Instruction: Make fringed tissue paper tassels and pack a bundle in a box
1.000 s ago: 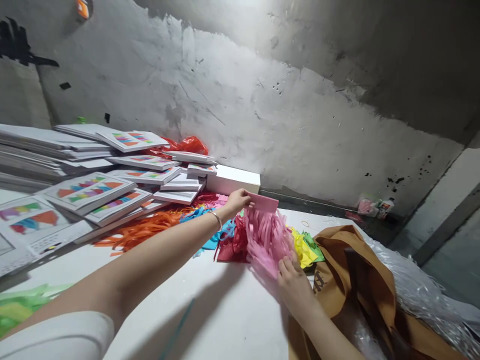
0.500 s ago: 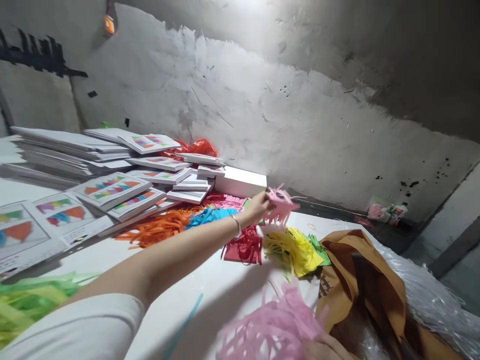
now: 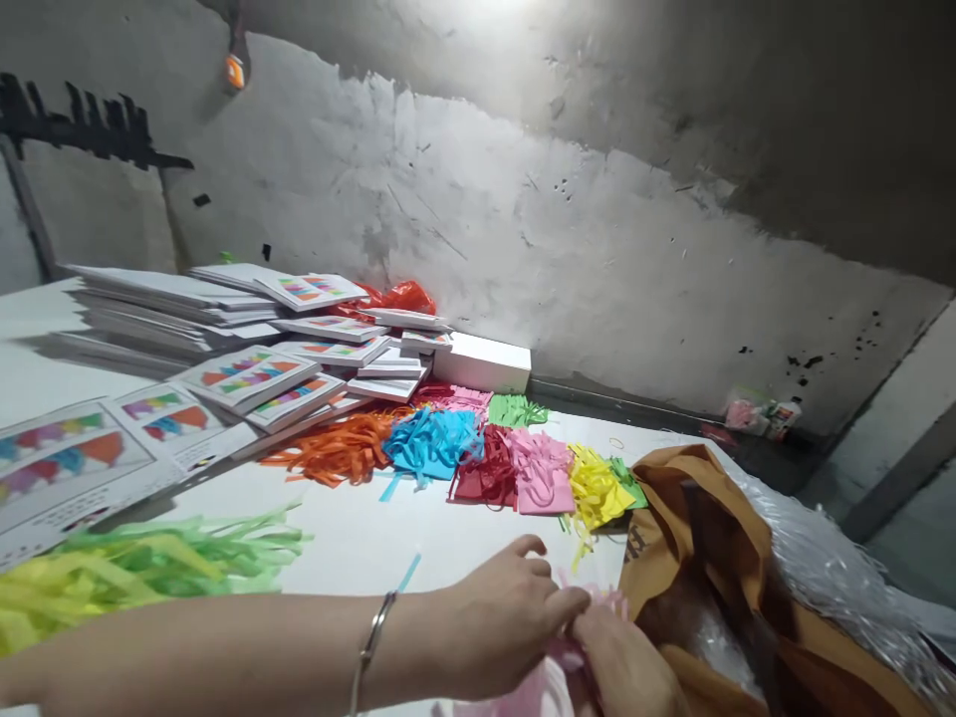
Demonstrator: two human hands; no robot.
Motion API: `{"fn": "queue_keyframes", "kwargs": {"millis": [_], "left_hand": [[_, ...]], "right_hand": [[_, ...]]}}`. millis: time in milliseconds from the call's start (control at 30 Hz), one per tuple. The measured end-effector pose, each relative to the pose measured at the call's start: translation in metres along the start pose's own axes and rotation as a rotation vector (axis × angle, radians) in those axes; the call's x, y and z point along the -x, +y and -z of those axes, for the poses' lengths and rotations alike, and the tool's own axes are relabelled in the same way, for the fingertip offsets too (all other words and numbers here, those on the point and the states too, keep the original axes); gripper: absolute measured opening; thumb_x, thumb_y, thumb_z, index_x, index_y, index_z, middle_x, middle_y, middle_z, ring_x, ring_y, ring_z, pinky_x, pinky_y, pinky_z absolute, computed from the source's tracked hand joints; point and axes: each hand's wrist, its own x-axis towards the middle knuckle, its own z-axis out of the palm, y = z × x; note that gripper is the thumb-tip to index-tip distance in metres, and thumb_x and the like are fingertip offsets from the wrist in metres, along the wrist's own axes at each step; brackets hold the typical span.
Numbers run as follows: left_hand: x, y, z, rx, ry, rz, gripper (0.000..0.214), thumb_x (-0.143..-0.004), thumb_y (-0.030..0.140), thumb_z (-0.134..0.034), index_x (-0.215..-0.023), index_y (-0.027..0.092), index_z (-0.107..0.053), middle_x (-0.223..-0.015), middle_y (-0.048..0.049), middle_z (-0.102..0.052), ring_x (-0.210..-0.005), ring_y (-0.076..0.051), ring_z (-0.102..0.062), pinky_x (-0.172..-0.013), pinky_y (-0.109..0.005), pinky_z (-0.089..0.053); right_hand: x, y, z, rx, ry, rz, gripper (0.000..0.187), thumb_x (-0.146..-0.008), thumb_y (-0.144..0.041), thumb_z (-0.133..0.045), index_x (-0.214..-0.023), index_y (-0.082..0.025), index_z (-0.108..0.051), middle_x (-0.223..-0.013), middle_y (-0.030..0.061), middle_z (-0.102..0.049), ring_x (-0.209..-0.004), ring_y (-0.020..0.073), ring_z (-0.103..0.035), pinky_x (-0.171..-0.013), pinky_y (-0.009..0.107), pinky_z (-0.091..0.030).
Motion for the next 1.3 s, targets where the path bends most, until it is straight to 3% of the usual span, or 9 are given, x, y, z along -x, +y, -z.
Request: {"fn": "queue_keyframes", "kwargs": {"millis": [100, 167, 367, 567, 700, 833, 1000, 1167, 1300], "left_hand": [[0.024, 0.01, 0.003, -0.09, 0.037, 0.081, 0.011, -0.082, 0.011, -0.058, -0.082, 0.022, -0.061, -0.078, -0.0038, -0.07, -0.076, -0.022, -0.062, -0.088, -0.039, -0.041], [0.04, 0.009, 0.001, -0.102, 0.036, 0.15, 0.011, -0.081, 0.011, -0.058, -0.08, 0.022, -0.06, -0.084, -0.0035, -0.071, -0.079, -0.021, -0.062, -0.082, -0.038, -0.04], [0.077, 0.002, -0.003, -0.076, -0.042, 0.441, 0.017, -0.067, 0.006, -0.063, -0.075, 0.021, -0.064, -0.078, -0.002, -0.072, -0.084, -0.023, -0.062, -0.071, -0.035, -0.034], [0.116, 0.024, 0.06, -0.18, 0.082, 0.507, 0.011, -0.079, 0.012, -0.057, -0.079, 0.02, -0.065, -0.087, -0.006, -0.071, -0.094, -0.026, -0.058, -0.087, -0.041, -0.035], [0.189, 0.047, 0.079, -0.275, 0.081, 0.496, 0.021, -0.079, 0.015, -0.058, -0.094, 0.026, -0.069, -0.099, -0.0049, -0.07, -0.104, -0.029, -0.059, -0.102, -0.049, -0.033], [0.258, 0.082, 0.036, -0.218, 0.025, 0.622, 0.08, -0.064, 0.024, -0.081, -0.138, 0.034, -0.054, -0.148, -0.0131, -0.052, -0.14, -0.045, -0.04, -0.111, -0.068, -0.023], [0.248, 0.148, -0.044, 0.041, -0.06, 0.476, 0.099, -0.075, 0.021, -0.077, -0.158, 0.031, -0.025, -0.159, -0.0115, -0.041, -0.148, -0.033, -0.033, -0.12, -0.055, -0.029], [0.227, 0.155, -0.08, 0.09, -0.062, 0.505, 0.065, -0.083, 0.006, -0.057, -0.146, 0.016, -0.046, -0.149, -0.0168, -0.052, -0.138, -0.033, -0.048, -0.115, -0.05, -0.041], [0.234, 0.143, -0.079, 0.091, -0.037, 0.509, 0.056, -0.085, 0.002, -0.05, -0.139, 0.017, -0.053, -0.144, -0.0156, -0.056, -0.135, -0.032, -0.05, -0.115, -0.05, -0.042]], "right_hand": [[-0.005, -0.013, 0.006, -0.159, -0.163, -0.148, 0.016, -0.082, -0.014, -0.055, -0.09, -0.026, -0.061, -0.072, -0.002, -0.067, -0.064, 0.0182, -0.062, -0.076, 0.03, -0.045], [-0.003, -0.02, 0.013, -0.209, -0.215, -0.171, 0.018, -0.073, -0.009, -0.054, -0.078, -0.026, -0.058, -0.068, -0.0038, -0.063, -0.064, 0.0169, -0.059, -0.076, 0.029, -0.04], [-0.014, -0.041, 0.055, -0.137, -0.103, -0.143, 0.024, -0.075, -0.003, -0.051, -0.079, -0.023, -0.064, -0.067, -0.0019, -0.06, -0.066, 0.017, -0.051, -0.081, 0.033, -0.032], [-0.024, -0.048, 0.107, 0.174, -0.053, 0.005, 0.022, -0.091, -0.007, -0.051, -0.102, -0.015, -0.069, -0.085, 0.0074, -0.068, -0.082, 0.0228, -0.06, -0.092, 0.045, -0.039], [0.007, -0.093, 0.095, 0.093, 0.027, 0.118, 0.028, -0.093, -0.003, -0.048, -0.111, -0.012, -0.067, -0.097, 0.0113, -0.073, -0.097, 0.0233, -0.066, -0.102, 0.045, -0.043], [0.053, -0.156, 0.052, -0.083, 0.06, 0.088, 0.036, -0.09, 0.002, -0.04, -0.106, -0.012, -0.069, -0.099, 0.0114, -0.076, -0.101, 0.0217, -0.07, -0.109, 0.041, -0.042], [0.09, -0.199, 0.022, -0.28, 0.02, 0.039, 0.037, -0.089, -0.003, -0.038, -0.106, -0.01, -0.069, -0.106, 0.0144, -0.076, -0.11, 0.0243, -0.067, -0.113, 0.043, -0.039], [0.105, -0.193, 0.023, -0.253, -0.216, -0.051, 0.035, -0.09, -0.02, -0.051, -0.122, -0.016, -0.065, -0.127, 0.0111, -0.07, -0.124, 0.0298, -0.06, -0.119, 0.051, -0.027], [0.132, -0.143, 0.048, 0.079, -0.437, -0.13, 0.04, -0.09, -0.039, -0.055, -0.123, -0.019, -0.065, -0.134, 0.0153, -0.064, -0.121, 0.0436, -0.058, -0.103, 0.075, -0.031]]}}
